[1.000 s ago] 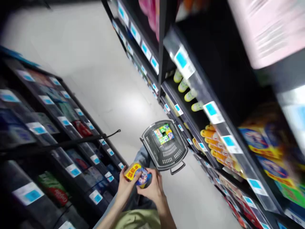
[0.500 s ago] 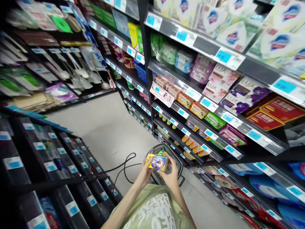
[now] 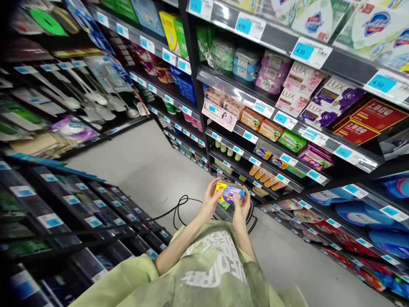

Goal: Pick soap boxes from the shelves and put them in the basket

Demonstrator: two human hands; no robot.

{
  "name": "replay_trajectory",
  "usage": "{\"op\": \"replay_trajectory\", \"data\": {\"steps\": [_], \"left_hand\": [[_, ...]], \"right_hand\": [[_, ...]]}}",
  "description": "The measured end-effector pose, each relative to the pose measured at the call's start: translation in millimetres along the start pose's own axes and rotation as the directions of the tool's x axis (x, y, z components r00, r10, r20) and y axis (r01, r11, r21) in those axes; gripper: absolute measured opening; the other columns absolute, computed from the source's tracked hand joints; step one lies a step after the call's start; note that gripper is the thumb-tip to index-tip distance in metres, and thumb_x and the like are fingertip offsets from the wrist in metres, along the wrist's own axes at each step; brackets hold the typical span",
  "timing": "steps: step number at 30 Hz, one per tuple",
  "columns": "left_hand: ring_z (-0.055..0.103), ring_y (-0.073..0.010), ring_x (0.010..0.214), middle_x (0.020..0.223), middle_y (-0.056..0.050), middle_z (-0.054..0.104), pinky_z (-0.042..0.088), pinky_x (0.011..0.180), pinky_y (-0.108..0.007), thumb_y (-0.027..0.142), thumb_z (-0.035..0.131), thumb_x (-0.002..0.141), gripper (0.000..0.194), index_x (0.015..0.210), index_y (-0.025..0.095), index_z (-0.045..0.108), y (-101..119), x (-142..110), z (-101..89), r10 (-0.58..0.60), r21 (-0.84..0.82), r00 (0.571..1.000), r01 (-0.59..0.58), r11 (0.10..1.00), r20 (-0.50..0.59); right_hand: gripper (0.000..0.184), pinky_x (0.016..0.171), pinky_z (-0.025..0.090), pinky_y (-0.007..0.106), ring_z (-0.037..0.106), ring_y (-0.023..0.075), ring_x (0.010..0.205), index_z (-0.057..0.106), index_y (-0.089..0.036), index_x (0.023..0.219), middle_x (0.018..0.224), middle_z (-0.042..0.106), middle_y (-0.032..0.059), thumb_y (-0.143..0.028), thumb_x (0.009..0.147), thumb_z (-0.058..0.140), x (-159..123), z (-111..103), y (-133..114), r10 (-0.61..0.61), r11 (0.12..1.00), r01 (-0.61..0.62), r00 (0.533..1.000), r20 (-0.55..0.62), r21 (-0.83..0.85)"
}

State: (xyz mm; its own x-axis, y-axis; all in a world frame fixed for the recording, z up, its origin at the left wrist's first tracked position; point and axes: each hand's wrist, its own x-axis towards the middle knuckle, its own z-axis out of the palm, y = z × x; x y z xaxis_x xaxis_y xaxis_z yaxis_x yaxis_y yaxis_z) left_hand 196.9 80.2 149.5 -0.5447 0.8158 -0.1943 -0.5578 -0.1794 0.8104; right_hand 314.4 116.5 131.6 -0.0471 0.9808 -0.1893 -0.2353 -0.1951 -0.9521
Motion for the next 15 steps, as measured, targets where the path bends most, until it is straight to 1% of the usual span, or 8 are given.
{"op": "replay_trajectory", "data": {"steps": [3, 6, 8, 12, 14, 15], "left_hand": [[0.069, -0.0265, 0.114, 0.126, -0.008, 0.072, 0.058, 0.093, -0.032, 0.048, 0.093, 0.079, 0.064, 0.133, 0.024, 0.069, 2, 8, -10.5, -0.049, 0.022, 0.998, 0.048, 0.999, 0.049], [0.070, -0.0264, 0.113, 0.127, -0.009, 0.072, 0.058, 0.092, -0.033, 0.051, 0.093, 0.078, 0.065, 0.132, 0.023, 0.069, 0, 15, -24.0, -0.099, 0.020, 0.991, 0.098, 0.995, 0.085], [0.071, -0.0267, 0.112, 0.123, -0.009, 0.074, 0.058, 0.094, -0.034, 0.052, 0.095, 0.076, 0.069, 0.133, 0.023, 0.068, -2, 18, -33.8, -0.139, 0.019, 0.982, 0.138, 0.990, 0.124], [0.073, -0.0290, 0.113, 0.122, -0.010, 0.076, 0.058, 0.100, -0.040, 0.046, 0.102, 0.068, 0.078, 0.135, 0.024, 0.067, -3, 19, -52.0, -0.210, 0.043, 0.950, 0.206, 0.978, 0.232], [0.074, -0.0299, 0.114, 0.123, -0.011, 0.077, 0.059, 0.100, -0.040, 0.041, 0.104, 0.065, 0.079, 0.133, 0.023, 0.068, -1, 20, -59.1, -0.251, 0.079, 0.922, 0.239, 0.968, 0.296], [0.075, -0.0306, 0.114, 0.123, -0.011, 0.077, 0.059, 0.101, -0.041, 0.039, 0.105, 0.063, 0.080, 0.132, 0.023, 0.069, 0, 21, -62.0, -0.279, 0.108, 0.901, 0.257, 0.960, 0.332]], "right_hand": [[0.070, 0.105, 0.060, 0.046, 0.072, 0.0296, 0.126, 0.060, -0.025, 0.140, 0.147, 0.068, 0.0139, -0.054, 0.081, 0.084, -3, 11, 4, -0.025, 0.999, 0.027, 0.995, -0.094, 0.019], [0.067, 0.101, 0.060, 0.044, 0.073, 0.0286, 0.117, 0.061, -0.024, 0.134, 0.135, 0.073, 0.0120, -0.053, 0.079, 0.085, -7, 16, 14, -0.057, 0.998, 0.058, 0.986, -0.156, 0.000], [0.067, 0.097, 0.061, 0.042, 0.075, 0.0274, 0.110, 0.060, -0.024, 0.132, 0.125, 0.076, 0.0098, -0.050, 0.076, 0.087, -11, 14, 19, -0.087, 0.996, 0.083, 0.980, -0.180, -0.032], [0.079, 0.093, 0.060, 0.040, 0.076, 0.0253, 0.098, 0.055, -0.024, 0.135, 0.113, 0.077, 0.0075, -0.047, 0.070, 0.091, -17, 2, 18, -0.162, 0.984, 0.146, 0.971, -0.174, -0.103], [0.085, 0.088, 0.060, 0.038, 0.075, 0.0239, 0.090, 0.052, -0.024, 0.138, 0.105, 0.077, 0.0054, -0.047, 0.068, 0.092, -19, -3, 11, -0.193, 0.975, 0.172, 0.970, -0.149, -0.140], [0.086, 0.085, 0.059, 0.037, 0.074, 0.0231, 0.086, 0.051, -0.023, 0.139, 0.101, 0.076, 0.0041, -0.048, 0.067, 0.092, -19, -5, 7, -0.202, 0.971, 0.180, 0.970, -0.137, -0.156]]}}
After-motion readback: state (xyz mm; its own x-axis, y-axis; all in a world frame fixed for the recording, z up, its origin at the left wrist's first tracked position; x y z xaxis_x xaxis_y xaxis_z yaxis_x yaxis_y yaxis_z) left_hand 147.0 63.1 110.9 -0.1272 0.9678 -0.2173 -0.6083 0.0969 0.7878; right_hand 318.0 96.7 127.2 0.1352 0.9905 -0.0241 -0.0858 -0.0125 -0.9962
